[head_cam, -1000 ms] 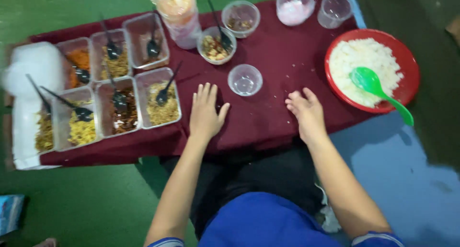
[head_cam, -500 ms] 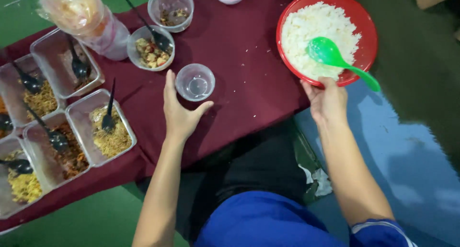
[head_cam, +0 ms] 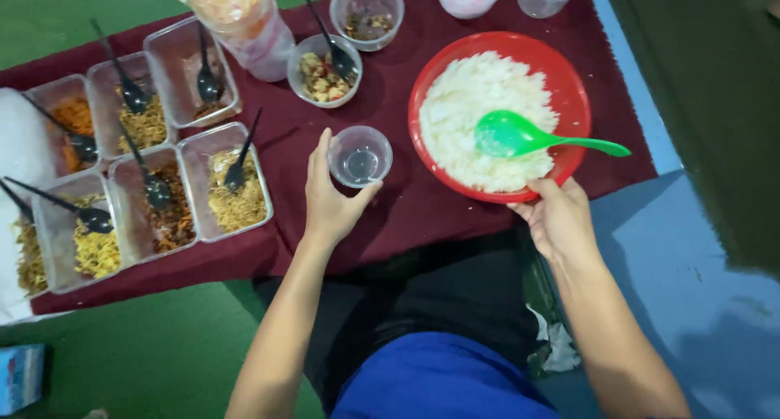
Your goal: Fold a cardboard food box and fill a small plastic cup with rice using a spoon.
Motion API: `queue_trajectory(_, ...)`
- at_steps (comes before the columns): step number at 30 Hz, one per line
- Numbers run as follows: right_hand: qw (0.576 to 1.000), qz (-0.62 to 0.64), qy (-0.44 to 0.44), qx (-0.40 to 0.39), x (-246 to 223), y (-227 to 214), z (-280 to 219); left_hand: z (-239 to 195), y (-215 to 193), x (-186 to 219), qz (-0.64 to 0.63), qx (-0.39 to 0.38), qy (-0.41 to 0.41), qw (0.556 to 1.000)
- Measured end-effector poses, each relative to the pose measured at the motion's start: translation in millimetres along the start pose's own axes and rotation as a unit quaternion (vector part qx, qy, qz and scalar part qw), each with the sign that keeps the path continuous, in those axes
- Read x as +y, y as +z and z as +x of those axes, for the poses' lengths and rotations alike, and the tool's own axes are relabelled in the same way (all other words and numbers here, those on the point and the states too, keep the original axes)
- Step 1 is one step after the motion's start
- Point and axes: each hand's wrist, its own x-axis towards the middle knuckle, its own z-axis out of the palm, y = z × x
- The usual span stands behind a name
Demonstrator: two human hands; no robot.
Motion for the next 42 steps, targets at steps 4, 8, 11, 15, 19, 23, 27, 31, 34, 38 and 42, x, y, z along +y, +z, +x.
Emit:
queue_trajectory(4, 0.999, -0.031, 0.0, -0.032, 7, 14, -2, -9, -14, -7, 0.014, 0.02, 0.003, 1.0)
queue_trajectory(8, 0.996, -0.067, 0.011, -0.053, 0, 21, -6, -14, -17, -14, 0.004, 0.026, -0.001, 1.0)
queue_trajectory(11, 0.992, -0.114, 0.005, -0.062, -12, 14, -18, -13, -19, -11, -0.006, 0.014, -0.024, 1.0)
queue_trajectory(15, 0.9, -0.265, -0.345, -0.038, 1, -42, 3, -6, -22, -3, -0.041, -0.021, -0.097, 0.994)
queue_trajectory(19, 0.69, -0.461, -0.558, 0.023, -35, -21, 0, 3, -25, 11, -0.018, -0.038, -0.144, 0.989)
queue_trajectory(23, 0.463, -0.675, -0.573, -0.026, -45, -11, 28, -7, -18, 4, -0.054, 0.004, -0.148, 0.988)
queue_trajectory(27, 0.426, -0.751, -0.5, -0.058, -41, -15, 61, -11, 3, -24, -0.158, 0.088, -0.088, 0.98)
queue_trajectory(31, 0.477, -0.746, -0.46, -0.069, -48, -9, 59, -12, 5, -7, -0.149, 0.112, -0.063, 0.98)
queue_trajectory(34, 0.509, -0.734, -0.446, -0.055, -60, -5, 51, -14, 16, 11, -0.231, 0.094, -0.047, 0.967)
queue_trajectory(38, 0.51, -0.731, -0.453, 0.007, -68, 4, 39, -14, 18, 34, -0.35, -0.02, -0.001, 0.936)
queue_trajectory(42, 0.51, -0.765, -0.389, 0.062, -71, 20, 27, -16, 28, 47, -0.365, -0.051, 0.018, 0.929)
